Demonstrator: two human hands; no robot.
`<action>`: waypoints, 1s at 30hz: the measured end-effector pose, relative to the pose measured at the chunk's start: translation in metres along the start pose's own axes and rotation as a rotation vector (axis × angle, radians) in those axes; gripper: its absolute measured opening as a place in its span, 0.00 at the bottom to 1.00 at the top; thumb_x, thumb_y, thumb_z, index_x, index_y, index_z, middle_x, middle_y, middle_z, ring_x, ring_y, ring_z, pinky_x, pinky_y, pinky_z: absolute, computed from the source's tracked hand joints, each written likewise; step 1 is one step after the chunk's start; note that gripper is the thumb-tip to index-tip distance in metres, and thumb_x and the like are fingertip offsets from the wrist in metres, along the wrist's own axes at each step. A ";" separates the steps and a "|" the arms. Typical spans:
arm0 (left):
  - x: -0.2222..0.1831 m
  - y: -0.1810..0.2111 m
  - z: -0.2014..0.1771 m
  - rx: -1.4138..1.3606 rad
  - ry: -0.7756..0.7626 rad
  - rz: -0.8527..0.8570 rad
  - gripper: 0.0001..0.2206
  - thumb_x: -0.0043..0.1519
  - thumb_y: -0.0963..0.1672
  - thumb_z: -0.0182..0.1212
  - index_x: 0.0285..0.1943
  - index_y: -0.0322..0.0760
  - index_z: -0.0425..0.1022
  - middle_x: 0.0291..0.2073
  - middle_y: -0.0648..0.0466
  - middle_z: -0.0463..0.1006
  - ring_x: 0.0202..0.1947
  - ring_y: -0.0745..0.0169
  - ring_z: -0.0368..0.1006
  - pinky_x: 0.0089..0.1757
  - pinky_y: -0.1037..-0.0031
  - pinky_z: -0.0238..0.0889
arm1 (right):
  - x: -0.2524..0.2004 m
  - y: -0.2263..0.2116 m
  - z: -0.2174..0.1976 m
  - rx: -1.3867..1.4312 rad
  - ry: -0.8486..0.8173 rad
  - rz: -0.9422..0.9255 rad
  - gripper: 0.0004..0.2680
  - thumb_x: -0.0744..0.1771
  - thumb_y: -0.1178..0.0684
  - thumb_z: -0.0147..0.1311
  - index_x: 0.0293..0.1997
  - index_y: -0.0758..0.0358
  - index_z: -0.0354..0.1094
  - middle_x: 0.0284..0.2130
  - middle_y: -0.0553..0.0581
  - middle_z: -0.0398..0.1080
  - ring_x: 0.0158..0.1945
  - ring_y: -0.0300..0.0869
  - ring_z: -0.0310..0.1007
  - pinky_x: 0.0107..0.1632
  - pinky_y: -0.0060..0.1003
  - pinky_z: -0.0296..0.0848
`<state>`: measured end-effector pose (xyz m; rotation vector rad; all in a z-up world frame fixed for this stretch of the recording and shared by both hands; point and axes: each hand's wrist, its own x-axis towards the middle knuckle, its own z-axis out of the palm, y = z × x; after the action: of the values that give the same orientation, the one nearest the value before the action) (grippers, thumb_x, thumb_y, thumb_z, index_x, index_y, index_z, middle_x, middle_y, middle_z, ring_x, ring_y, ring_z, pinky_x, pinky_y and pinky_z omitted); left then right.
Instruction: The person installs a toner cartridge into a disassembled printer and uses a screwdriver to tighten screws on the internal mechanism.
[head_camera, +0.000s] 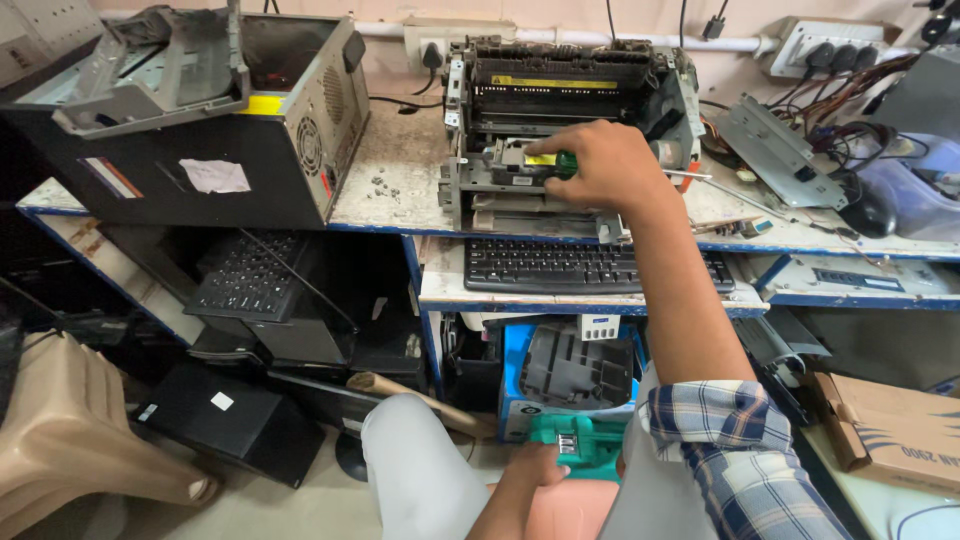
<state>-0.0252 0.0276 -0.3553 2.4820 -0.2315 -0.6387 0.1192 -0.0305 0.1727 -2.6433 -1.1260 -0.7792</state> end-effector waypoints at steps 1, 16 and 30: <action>0.001 0.001 -0.001 0.005 -0.002 -0.008 0.26 0.59 0.54 0.64 0.65 0.44 0.72 0.64 0.41 0.71 0.65 0.38 0.65 0.61 0.50 0.57 | 0.001 0.001 -0.001 0.007 -0.006 0.000 0.17 0.58 0.44 0.60 0.51 0.37 0.79 0.44 0.54 0.79 0.45 0.55 0.76 0.51 0.51 0.73; -0.006 0.016 -0.016 0.021 0.133 0.128 0.18 0.61 0.52 0.62 0.52 0.37 0.78 0.52 0.42 0.78 0.55 0.41 0.73 0.53 0.53 0.65 | -0.037 0.029 -0.051 0.309 0.422 -0.011 0.10 0.66 0.53 0.69 0.52 0.56 0.78 0.45 0.57 0.79 0.42 0.44 0.79 0.48 0.37 0.76; -0.101 0.146 -0.231 0.065 1.157 0.676 0.09 0.57 0.39 0.66 0.45 0.35 0.80 0.43 0.47 0.82 0.47 0.47 0.78 0.50 0.61 0.69 | -0.131 0.149 0.009 0.369 0.770 0.207 0.07 0.66 0.56 0.71 0.38 0.65 0.77 0.32 0.58 0.76 0.35 0.46 0.76 0.40 0.37 0.71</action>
<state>-0.0045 0.0470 -0.0657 2.2009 -0.5653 1.0557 0.1520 -0.2139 0.1040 -1.8395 -0.6795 -1.2410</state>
